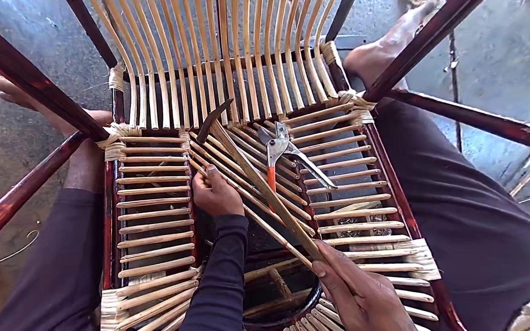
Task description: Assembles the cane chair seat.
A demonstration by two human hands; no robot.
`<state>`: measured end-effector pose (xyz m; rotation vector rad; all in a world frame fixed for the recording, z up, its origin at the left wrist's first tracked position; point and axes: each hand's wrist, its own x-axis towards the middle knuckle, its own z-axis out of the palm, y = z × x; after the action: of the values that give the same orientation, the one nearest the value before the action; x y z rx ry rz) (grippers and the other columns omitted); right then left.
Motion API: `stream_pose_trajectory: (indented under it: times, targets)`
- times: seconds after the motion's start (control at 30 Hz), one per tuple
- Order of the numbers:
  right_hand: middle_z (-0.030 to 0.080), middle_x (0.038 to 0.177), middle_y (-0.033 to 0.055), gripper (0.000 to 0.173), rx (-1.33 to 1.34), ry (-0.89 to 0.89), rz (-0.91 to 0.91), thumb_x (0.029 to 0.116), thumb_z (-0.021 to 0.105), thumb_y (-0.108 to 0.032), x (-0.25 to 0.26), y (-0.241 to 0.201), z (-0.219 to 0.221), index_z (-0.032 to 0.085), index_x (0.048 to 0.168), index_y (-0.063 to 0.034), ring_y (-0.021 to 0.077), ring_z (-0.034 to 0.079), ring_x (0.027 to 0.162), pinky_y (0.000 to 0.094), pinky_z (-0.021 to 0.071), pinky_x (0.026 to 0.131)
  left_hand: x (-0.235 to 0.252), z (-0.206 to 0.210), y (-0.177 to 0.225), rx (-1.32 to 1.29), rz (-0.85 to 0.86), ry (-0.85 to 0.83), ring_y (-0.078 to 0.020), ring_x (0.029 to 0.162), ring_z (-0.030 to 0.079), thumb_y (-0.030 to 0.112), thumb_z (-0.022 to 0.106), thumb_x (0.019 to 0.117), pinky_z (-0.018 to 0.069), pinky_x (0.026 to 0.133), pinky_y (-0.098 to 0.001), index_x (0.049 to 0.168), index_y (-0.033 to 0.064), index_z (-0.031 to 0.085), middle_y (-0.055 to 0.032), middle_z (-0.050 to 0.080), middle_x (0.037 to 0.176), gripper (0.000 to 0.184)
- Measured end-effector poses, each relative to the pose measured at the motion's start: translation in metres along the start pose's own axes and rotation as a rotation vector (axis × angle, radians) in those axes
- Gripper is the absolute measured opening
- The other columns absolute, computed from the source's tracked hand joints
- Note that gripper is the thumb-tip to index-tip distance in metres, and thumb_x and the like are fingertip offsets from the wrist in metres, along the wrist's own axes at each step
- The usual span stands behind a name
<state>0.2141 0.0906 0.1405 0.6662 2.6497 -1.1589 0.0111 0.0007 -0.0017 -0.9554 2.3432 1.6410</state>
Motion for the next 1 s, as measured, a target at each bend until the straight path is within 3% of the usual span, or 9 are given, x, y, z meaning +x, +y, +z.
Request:
stream_pose_trajectory:
  times: [0.43, 0.6, 0.83, 1.0]
  targets:
    - [0.069, 0.073, 0.005, 0.039, -0.09, 0.002, -0.049, 0.1091, 0.048, -0.03, 0.008, -0.002, 0.006, 0.062, 0.139, -0.0097, 0.0125, 0.062, 0.055, 0.0317, 0.0514, 0.047, 0.0, 0.001, 0.001, -0.04, -0.009, -0.005, -0.0111, 0.053, 0.058, 0.025, 0.06, 0.1061, 0.0524, 0.049, -0.0289, 0.115, 0.002, 0.067, -0.0039, 0.061, 0.072, 0.026]
    - [0.068, 0.071, 0.0044, 0.04, -0.152, 0.002, -0.059, 0.1091, 0.046, -0.031, 0.009, -0.003, 0.01, 0.064, 0.137, -0.0098, 0.0133, 0.061, 0.053, 0.0328, 0.0496, 0.046, 0.0, -0.001, 0.003, -0.046, 0.012, -0.002, -0.0052, 0.062, 0.059, 0.022, 0.06, 0.1058, 0.0526, 0.063, -0.0227, 0.111, 0.0015, 0.069, -0.0008, 0.062, 0.074, 0.023]
    - [0.07, 0.074, 0.0048, 0.04, -0.145, 0.007, -0.042, 0.1092, 0.046, -0.03, 0.011, -0.008, 0.008, 0.063, 0.139, -0.0094, 0.0131, 0.062, 0.055, 0.033, 0.0509, 0.047, 0.0, 0.001, 0.002, -0.107, -0.064, -0.016, -0.0109, 0.05, 0.057, 0.025, 0.06, 0.106, 0.0497, 0.044, -0.0276, 0.111, 0.0037, 0.07, -0.0027, 0.06, 0.068, 0.024]
    - [0.066, 0.067, 0.0029, 0.04, -0.183, -0.002, -0.054, 0.1088, 0.044, -0.032, 0.012, -0.006, 0.01, 0.066, 0.135, -0.0108, 0.0136, 0.059, 0.051, 0.034, 0.0472, 0.043, 0.0, 0.001, 0.003, -0.086, -0.016, 0.003, -0.004, 0.058, 0.059, 0.02, 0.062, 0.1045, 0.0523, 0.06, -0.0216, 0.109, 0.0017, 0.07, 0.0002, 0.062, 0.071, 0.021]
